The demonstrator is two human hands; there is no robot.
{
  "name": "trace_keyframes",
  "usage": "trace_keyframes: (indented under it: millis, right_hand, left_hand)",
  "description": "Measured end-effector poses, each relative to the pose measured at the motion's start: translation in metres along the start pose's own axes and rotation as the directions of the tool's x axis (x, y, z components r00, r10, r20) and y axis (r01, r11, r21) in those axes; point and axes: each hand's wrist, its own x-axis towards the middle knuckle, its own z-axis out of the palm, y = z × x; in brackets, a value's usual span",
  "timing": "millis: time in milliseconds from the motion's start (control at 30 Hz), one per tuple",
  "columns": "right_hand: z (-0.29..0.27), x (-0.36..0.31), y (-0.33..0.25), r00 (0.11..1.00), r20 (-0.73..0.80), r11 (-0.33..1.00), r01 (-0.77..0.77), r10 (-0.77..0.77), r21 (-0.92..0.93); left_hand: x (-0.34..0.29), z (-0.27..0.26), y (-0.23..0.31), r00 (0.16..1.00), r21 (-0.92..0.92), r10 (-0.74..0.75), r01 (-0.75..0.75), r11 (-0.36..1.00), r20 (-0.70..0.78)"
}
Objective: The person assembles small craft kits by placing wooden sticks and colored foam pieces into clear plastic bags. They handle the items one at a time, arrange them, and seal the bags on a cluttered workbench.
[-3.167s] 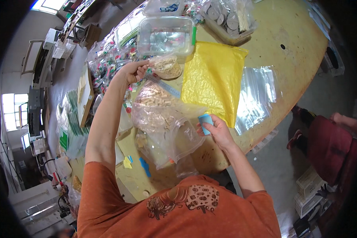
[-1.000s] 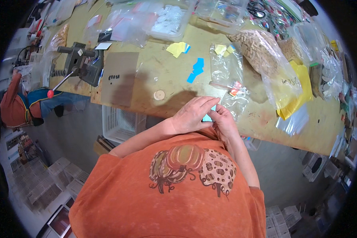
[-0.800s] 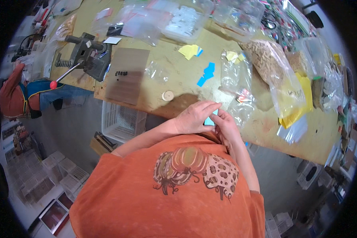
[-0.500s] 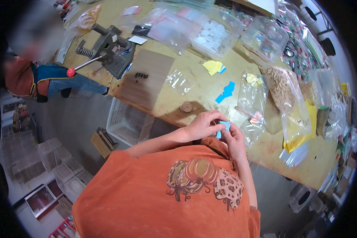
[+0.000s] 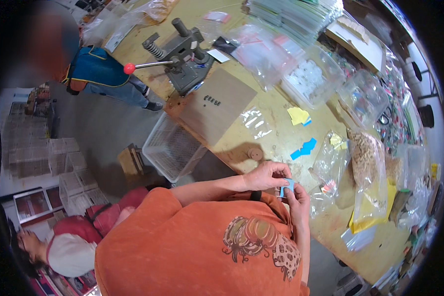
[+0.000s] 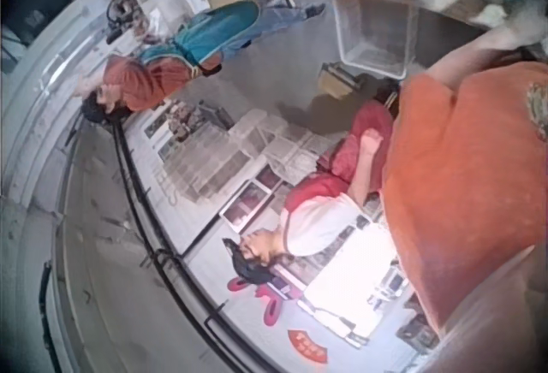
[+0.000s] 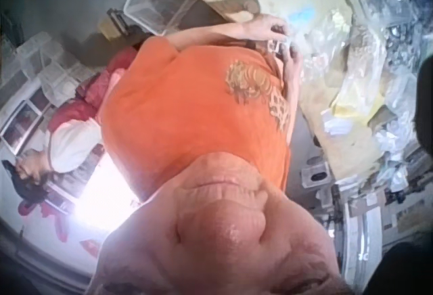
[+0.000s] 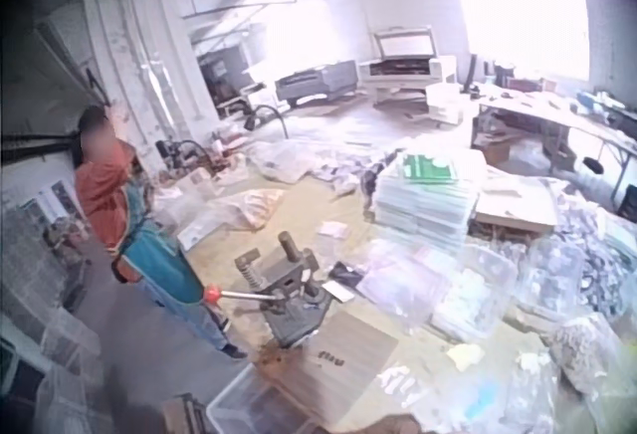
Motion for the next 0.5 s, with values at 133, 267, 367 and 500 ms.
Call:
trace_keyframes:
  millis: [133, 267, 367, 500]
  right_hand:
    - [0.001, 0.0, -0.006, 0.996, 0.084, 0.999, -0.007, 0.009, -0.032]
    - [-0.001, -0.001, -0.01, 0.991, 0.131, 0.999, -0.019, 0.024, -0.037]
    - [-0.008, -0.005, -0.007, 0.984, 0.175, 0.999, -0.006, 0.012, -0.038]
    - [-0.024, -0.01, 0.012, 0.978, 0.205, 0.999, -0.046, 0.041, 0.019]
  left_hand:
    - [-0.008, -0.003, -0.001, 0.999, 0.016, 0.033, -0.033, 0.999, -0.021]
    - [-0.017, 0.011, -0.002, 0.995, 0.047, 0.014, -0.01, 0.999, -0.098]
    - [-0.021, 0.019, -0.008, 0.989, 0.136, 0.048, -0.029, 0.99, -0.139]
    - [-0.025, 0.033, -0.013, 0.988, 0.137, 0.018, 0.003, 0.991, -0.152]
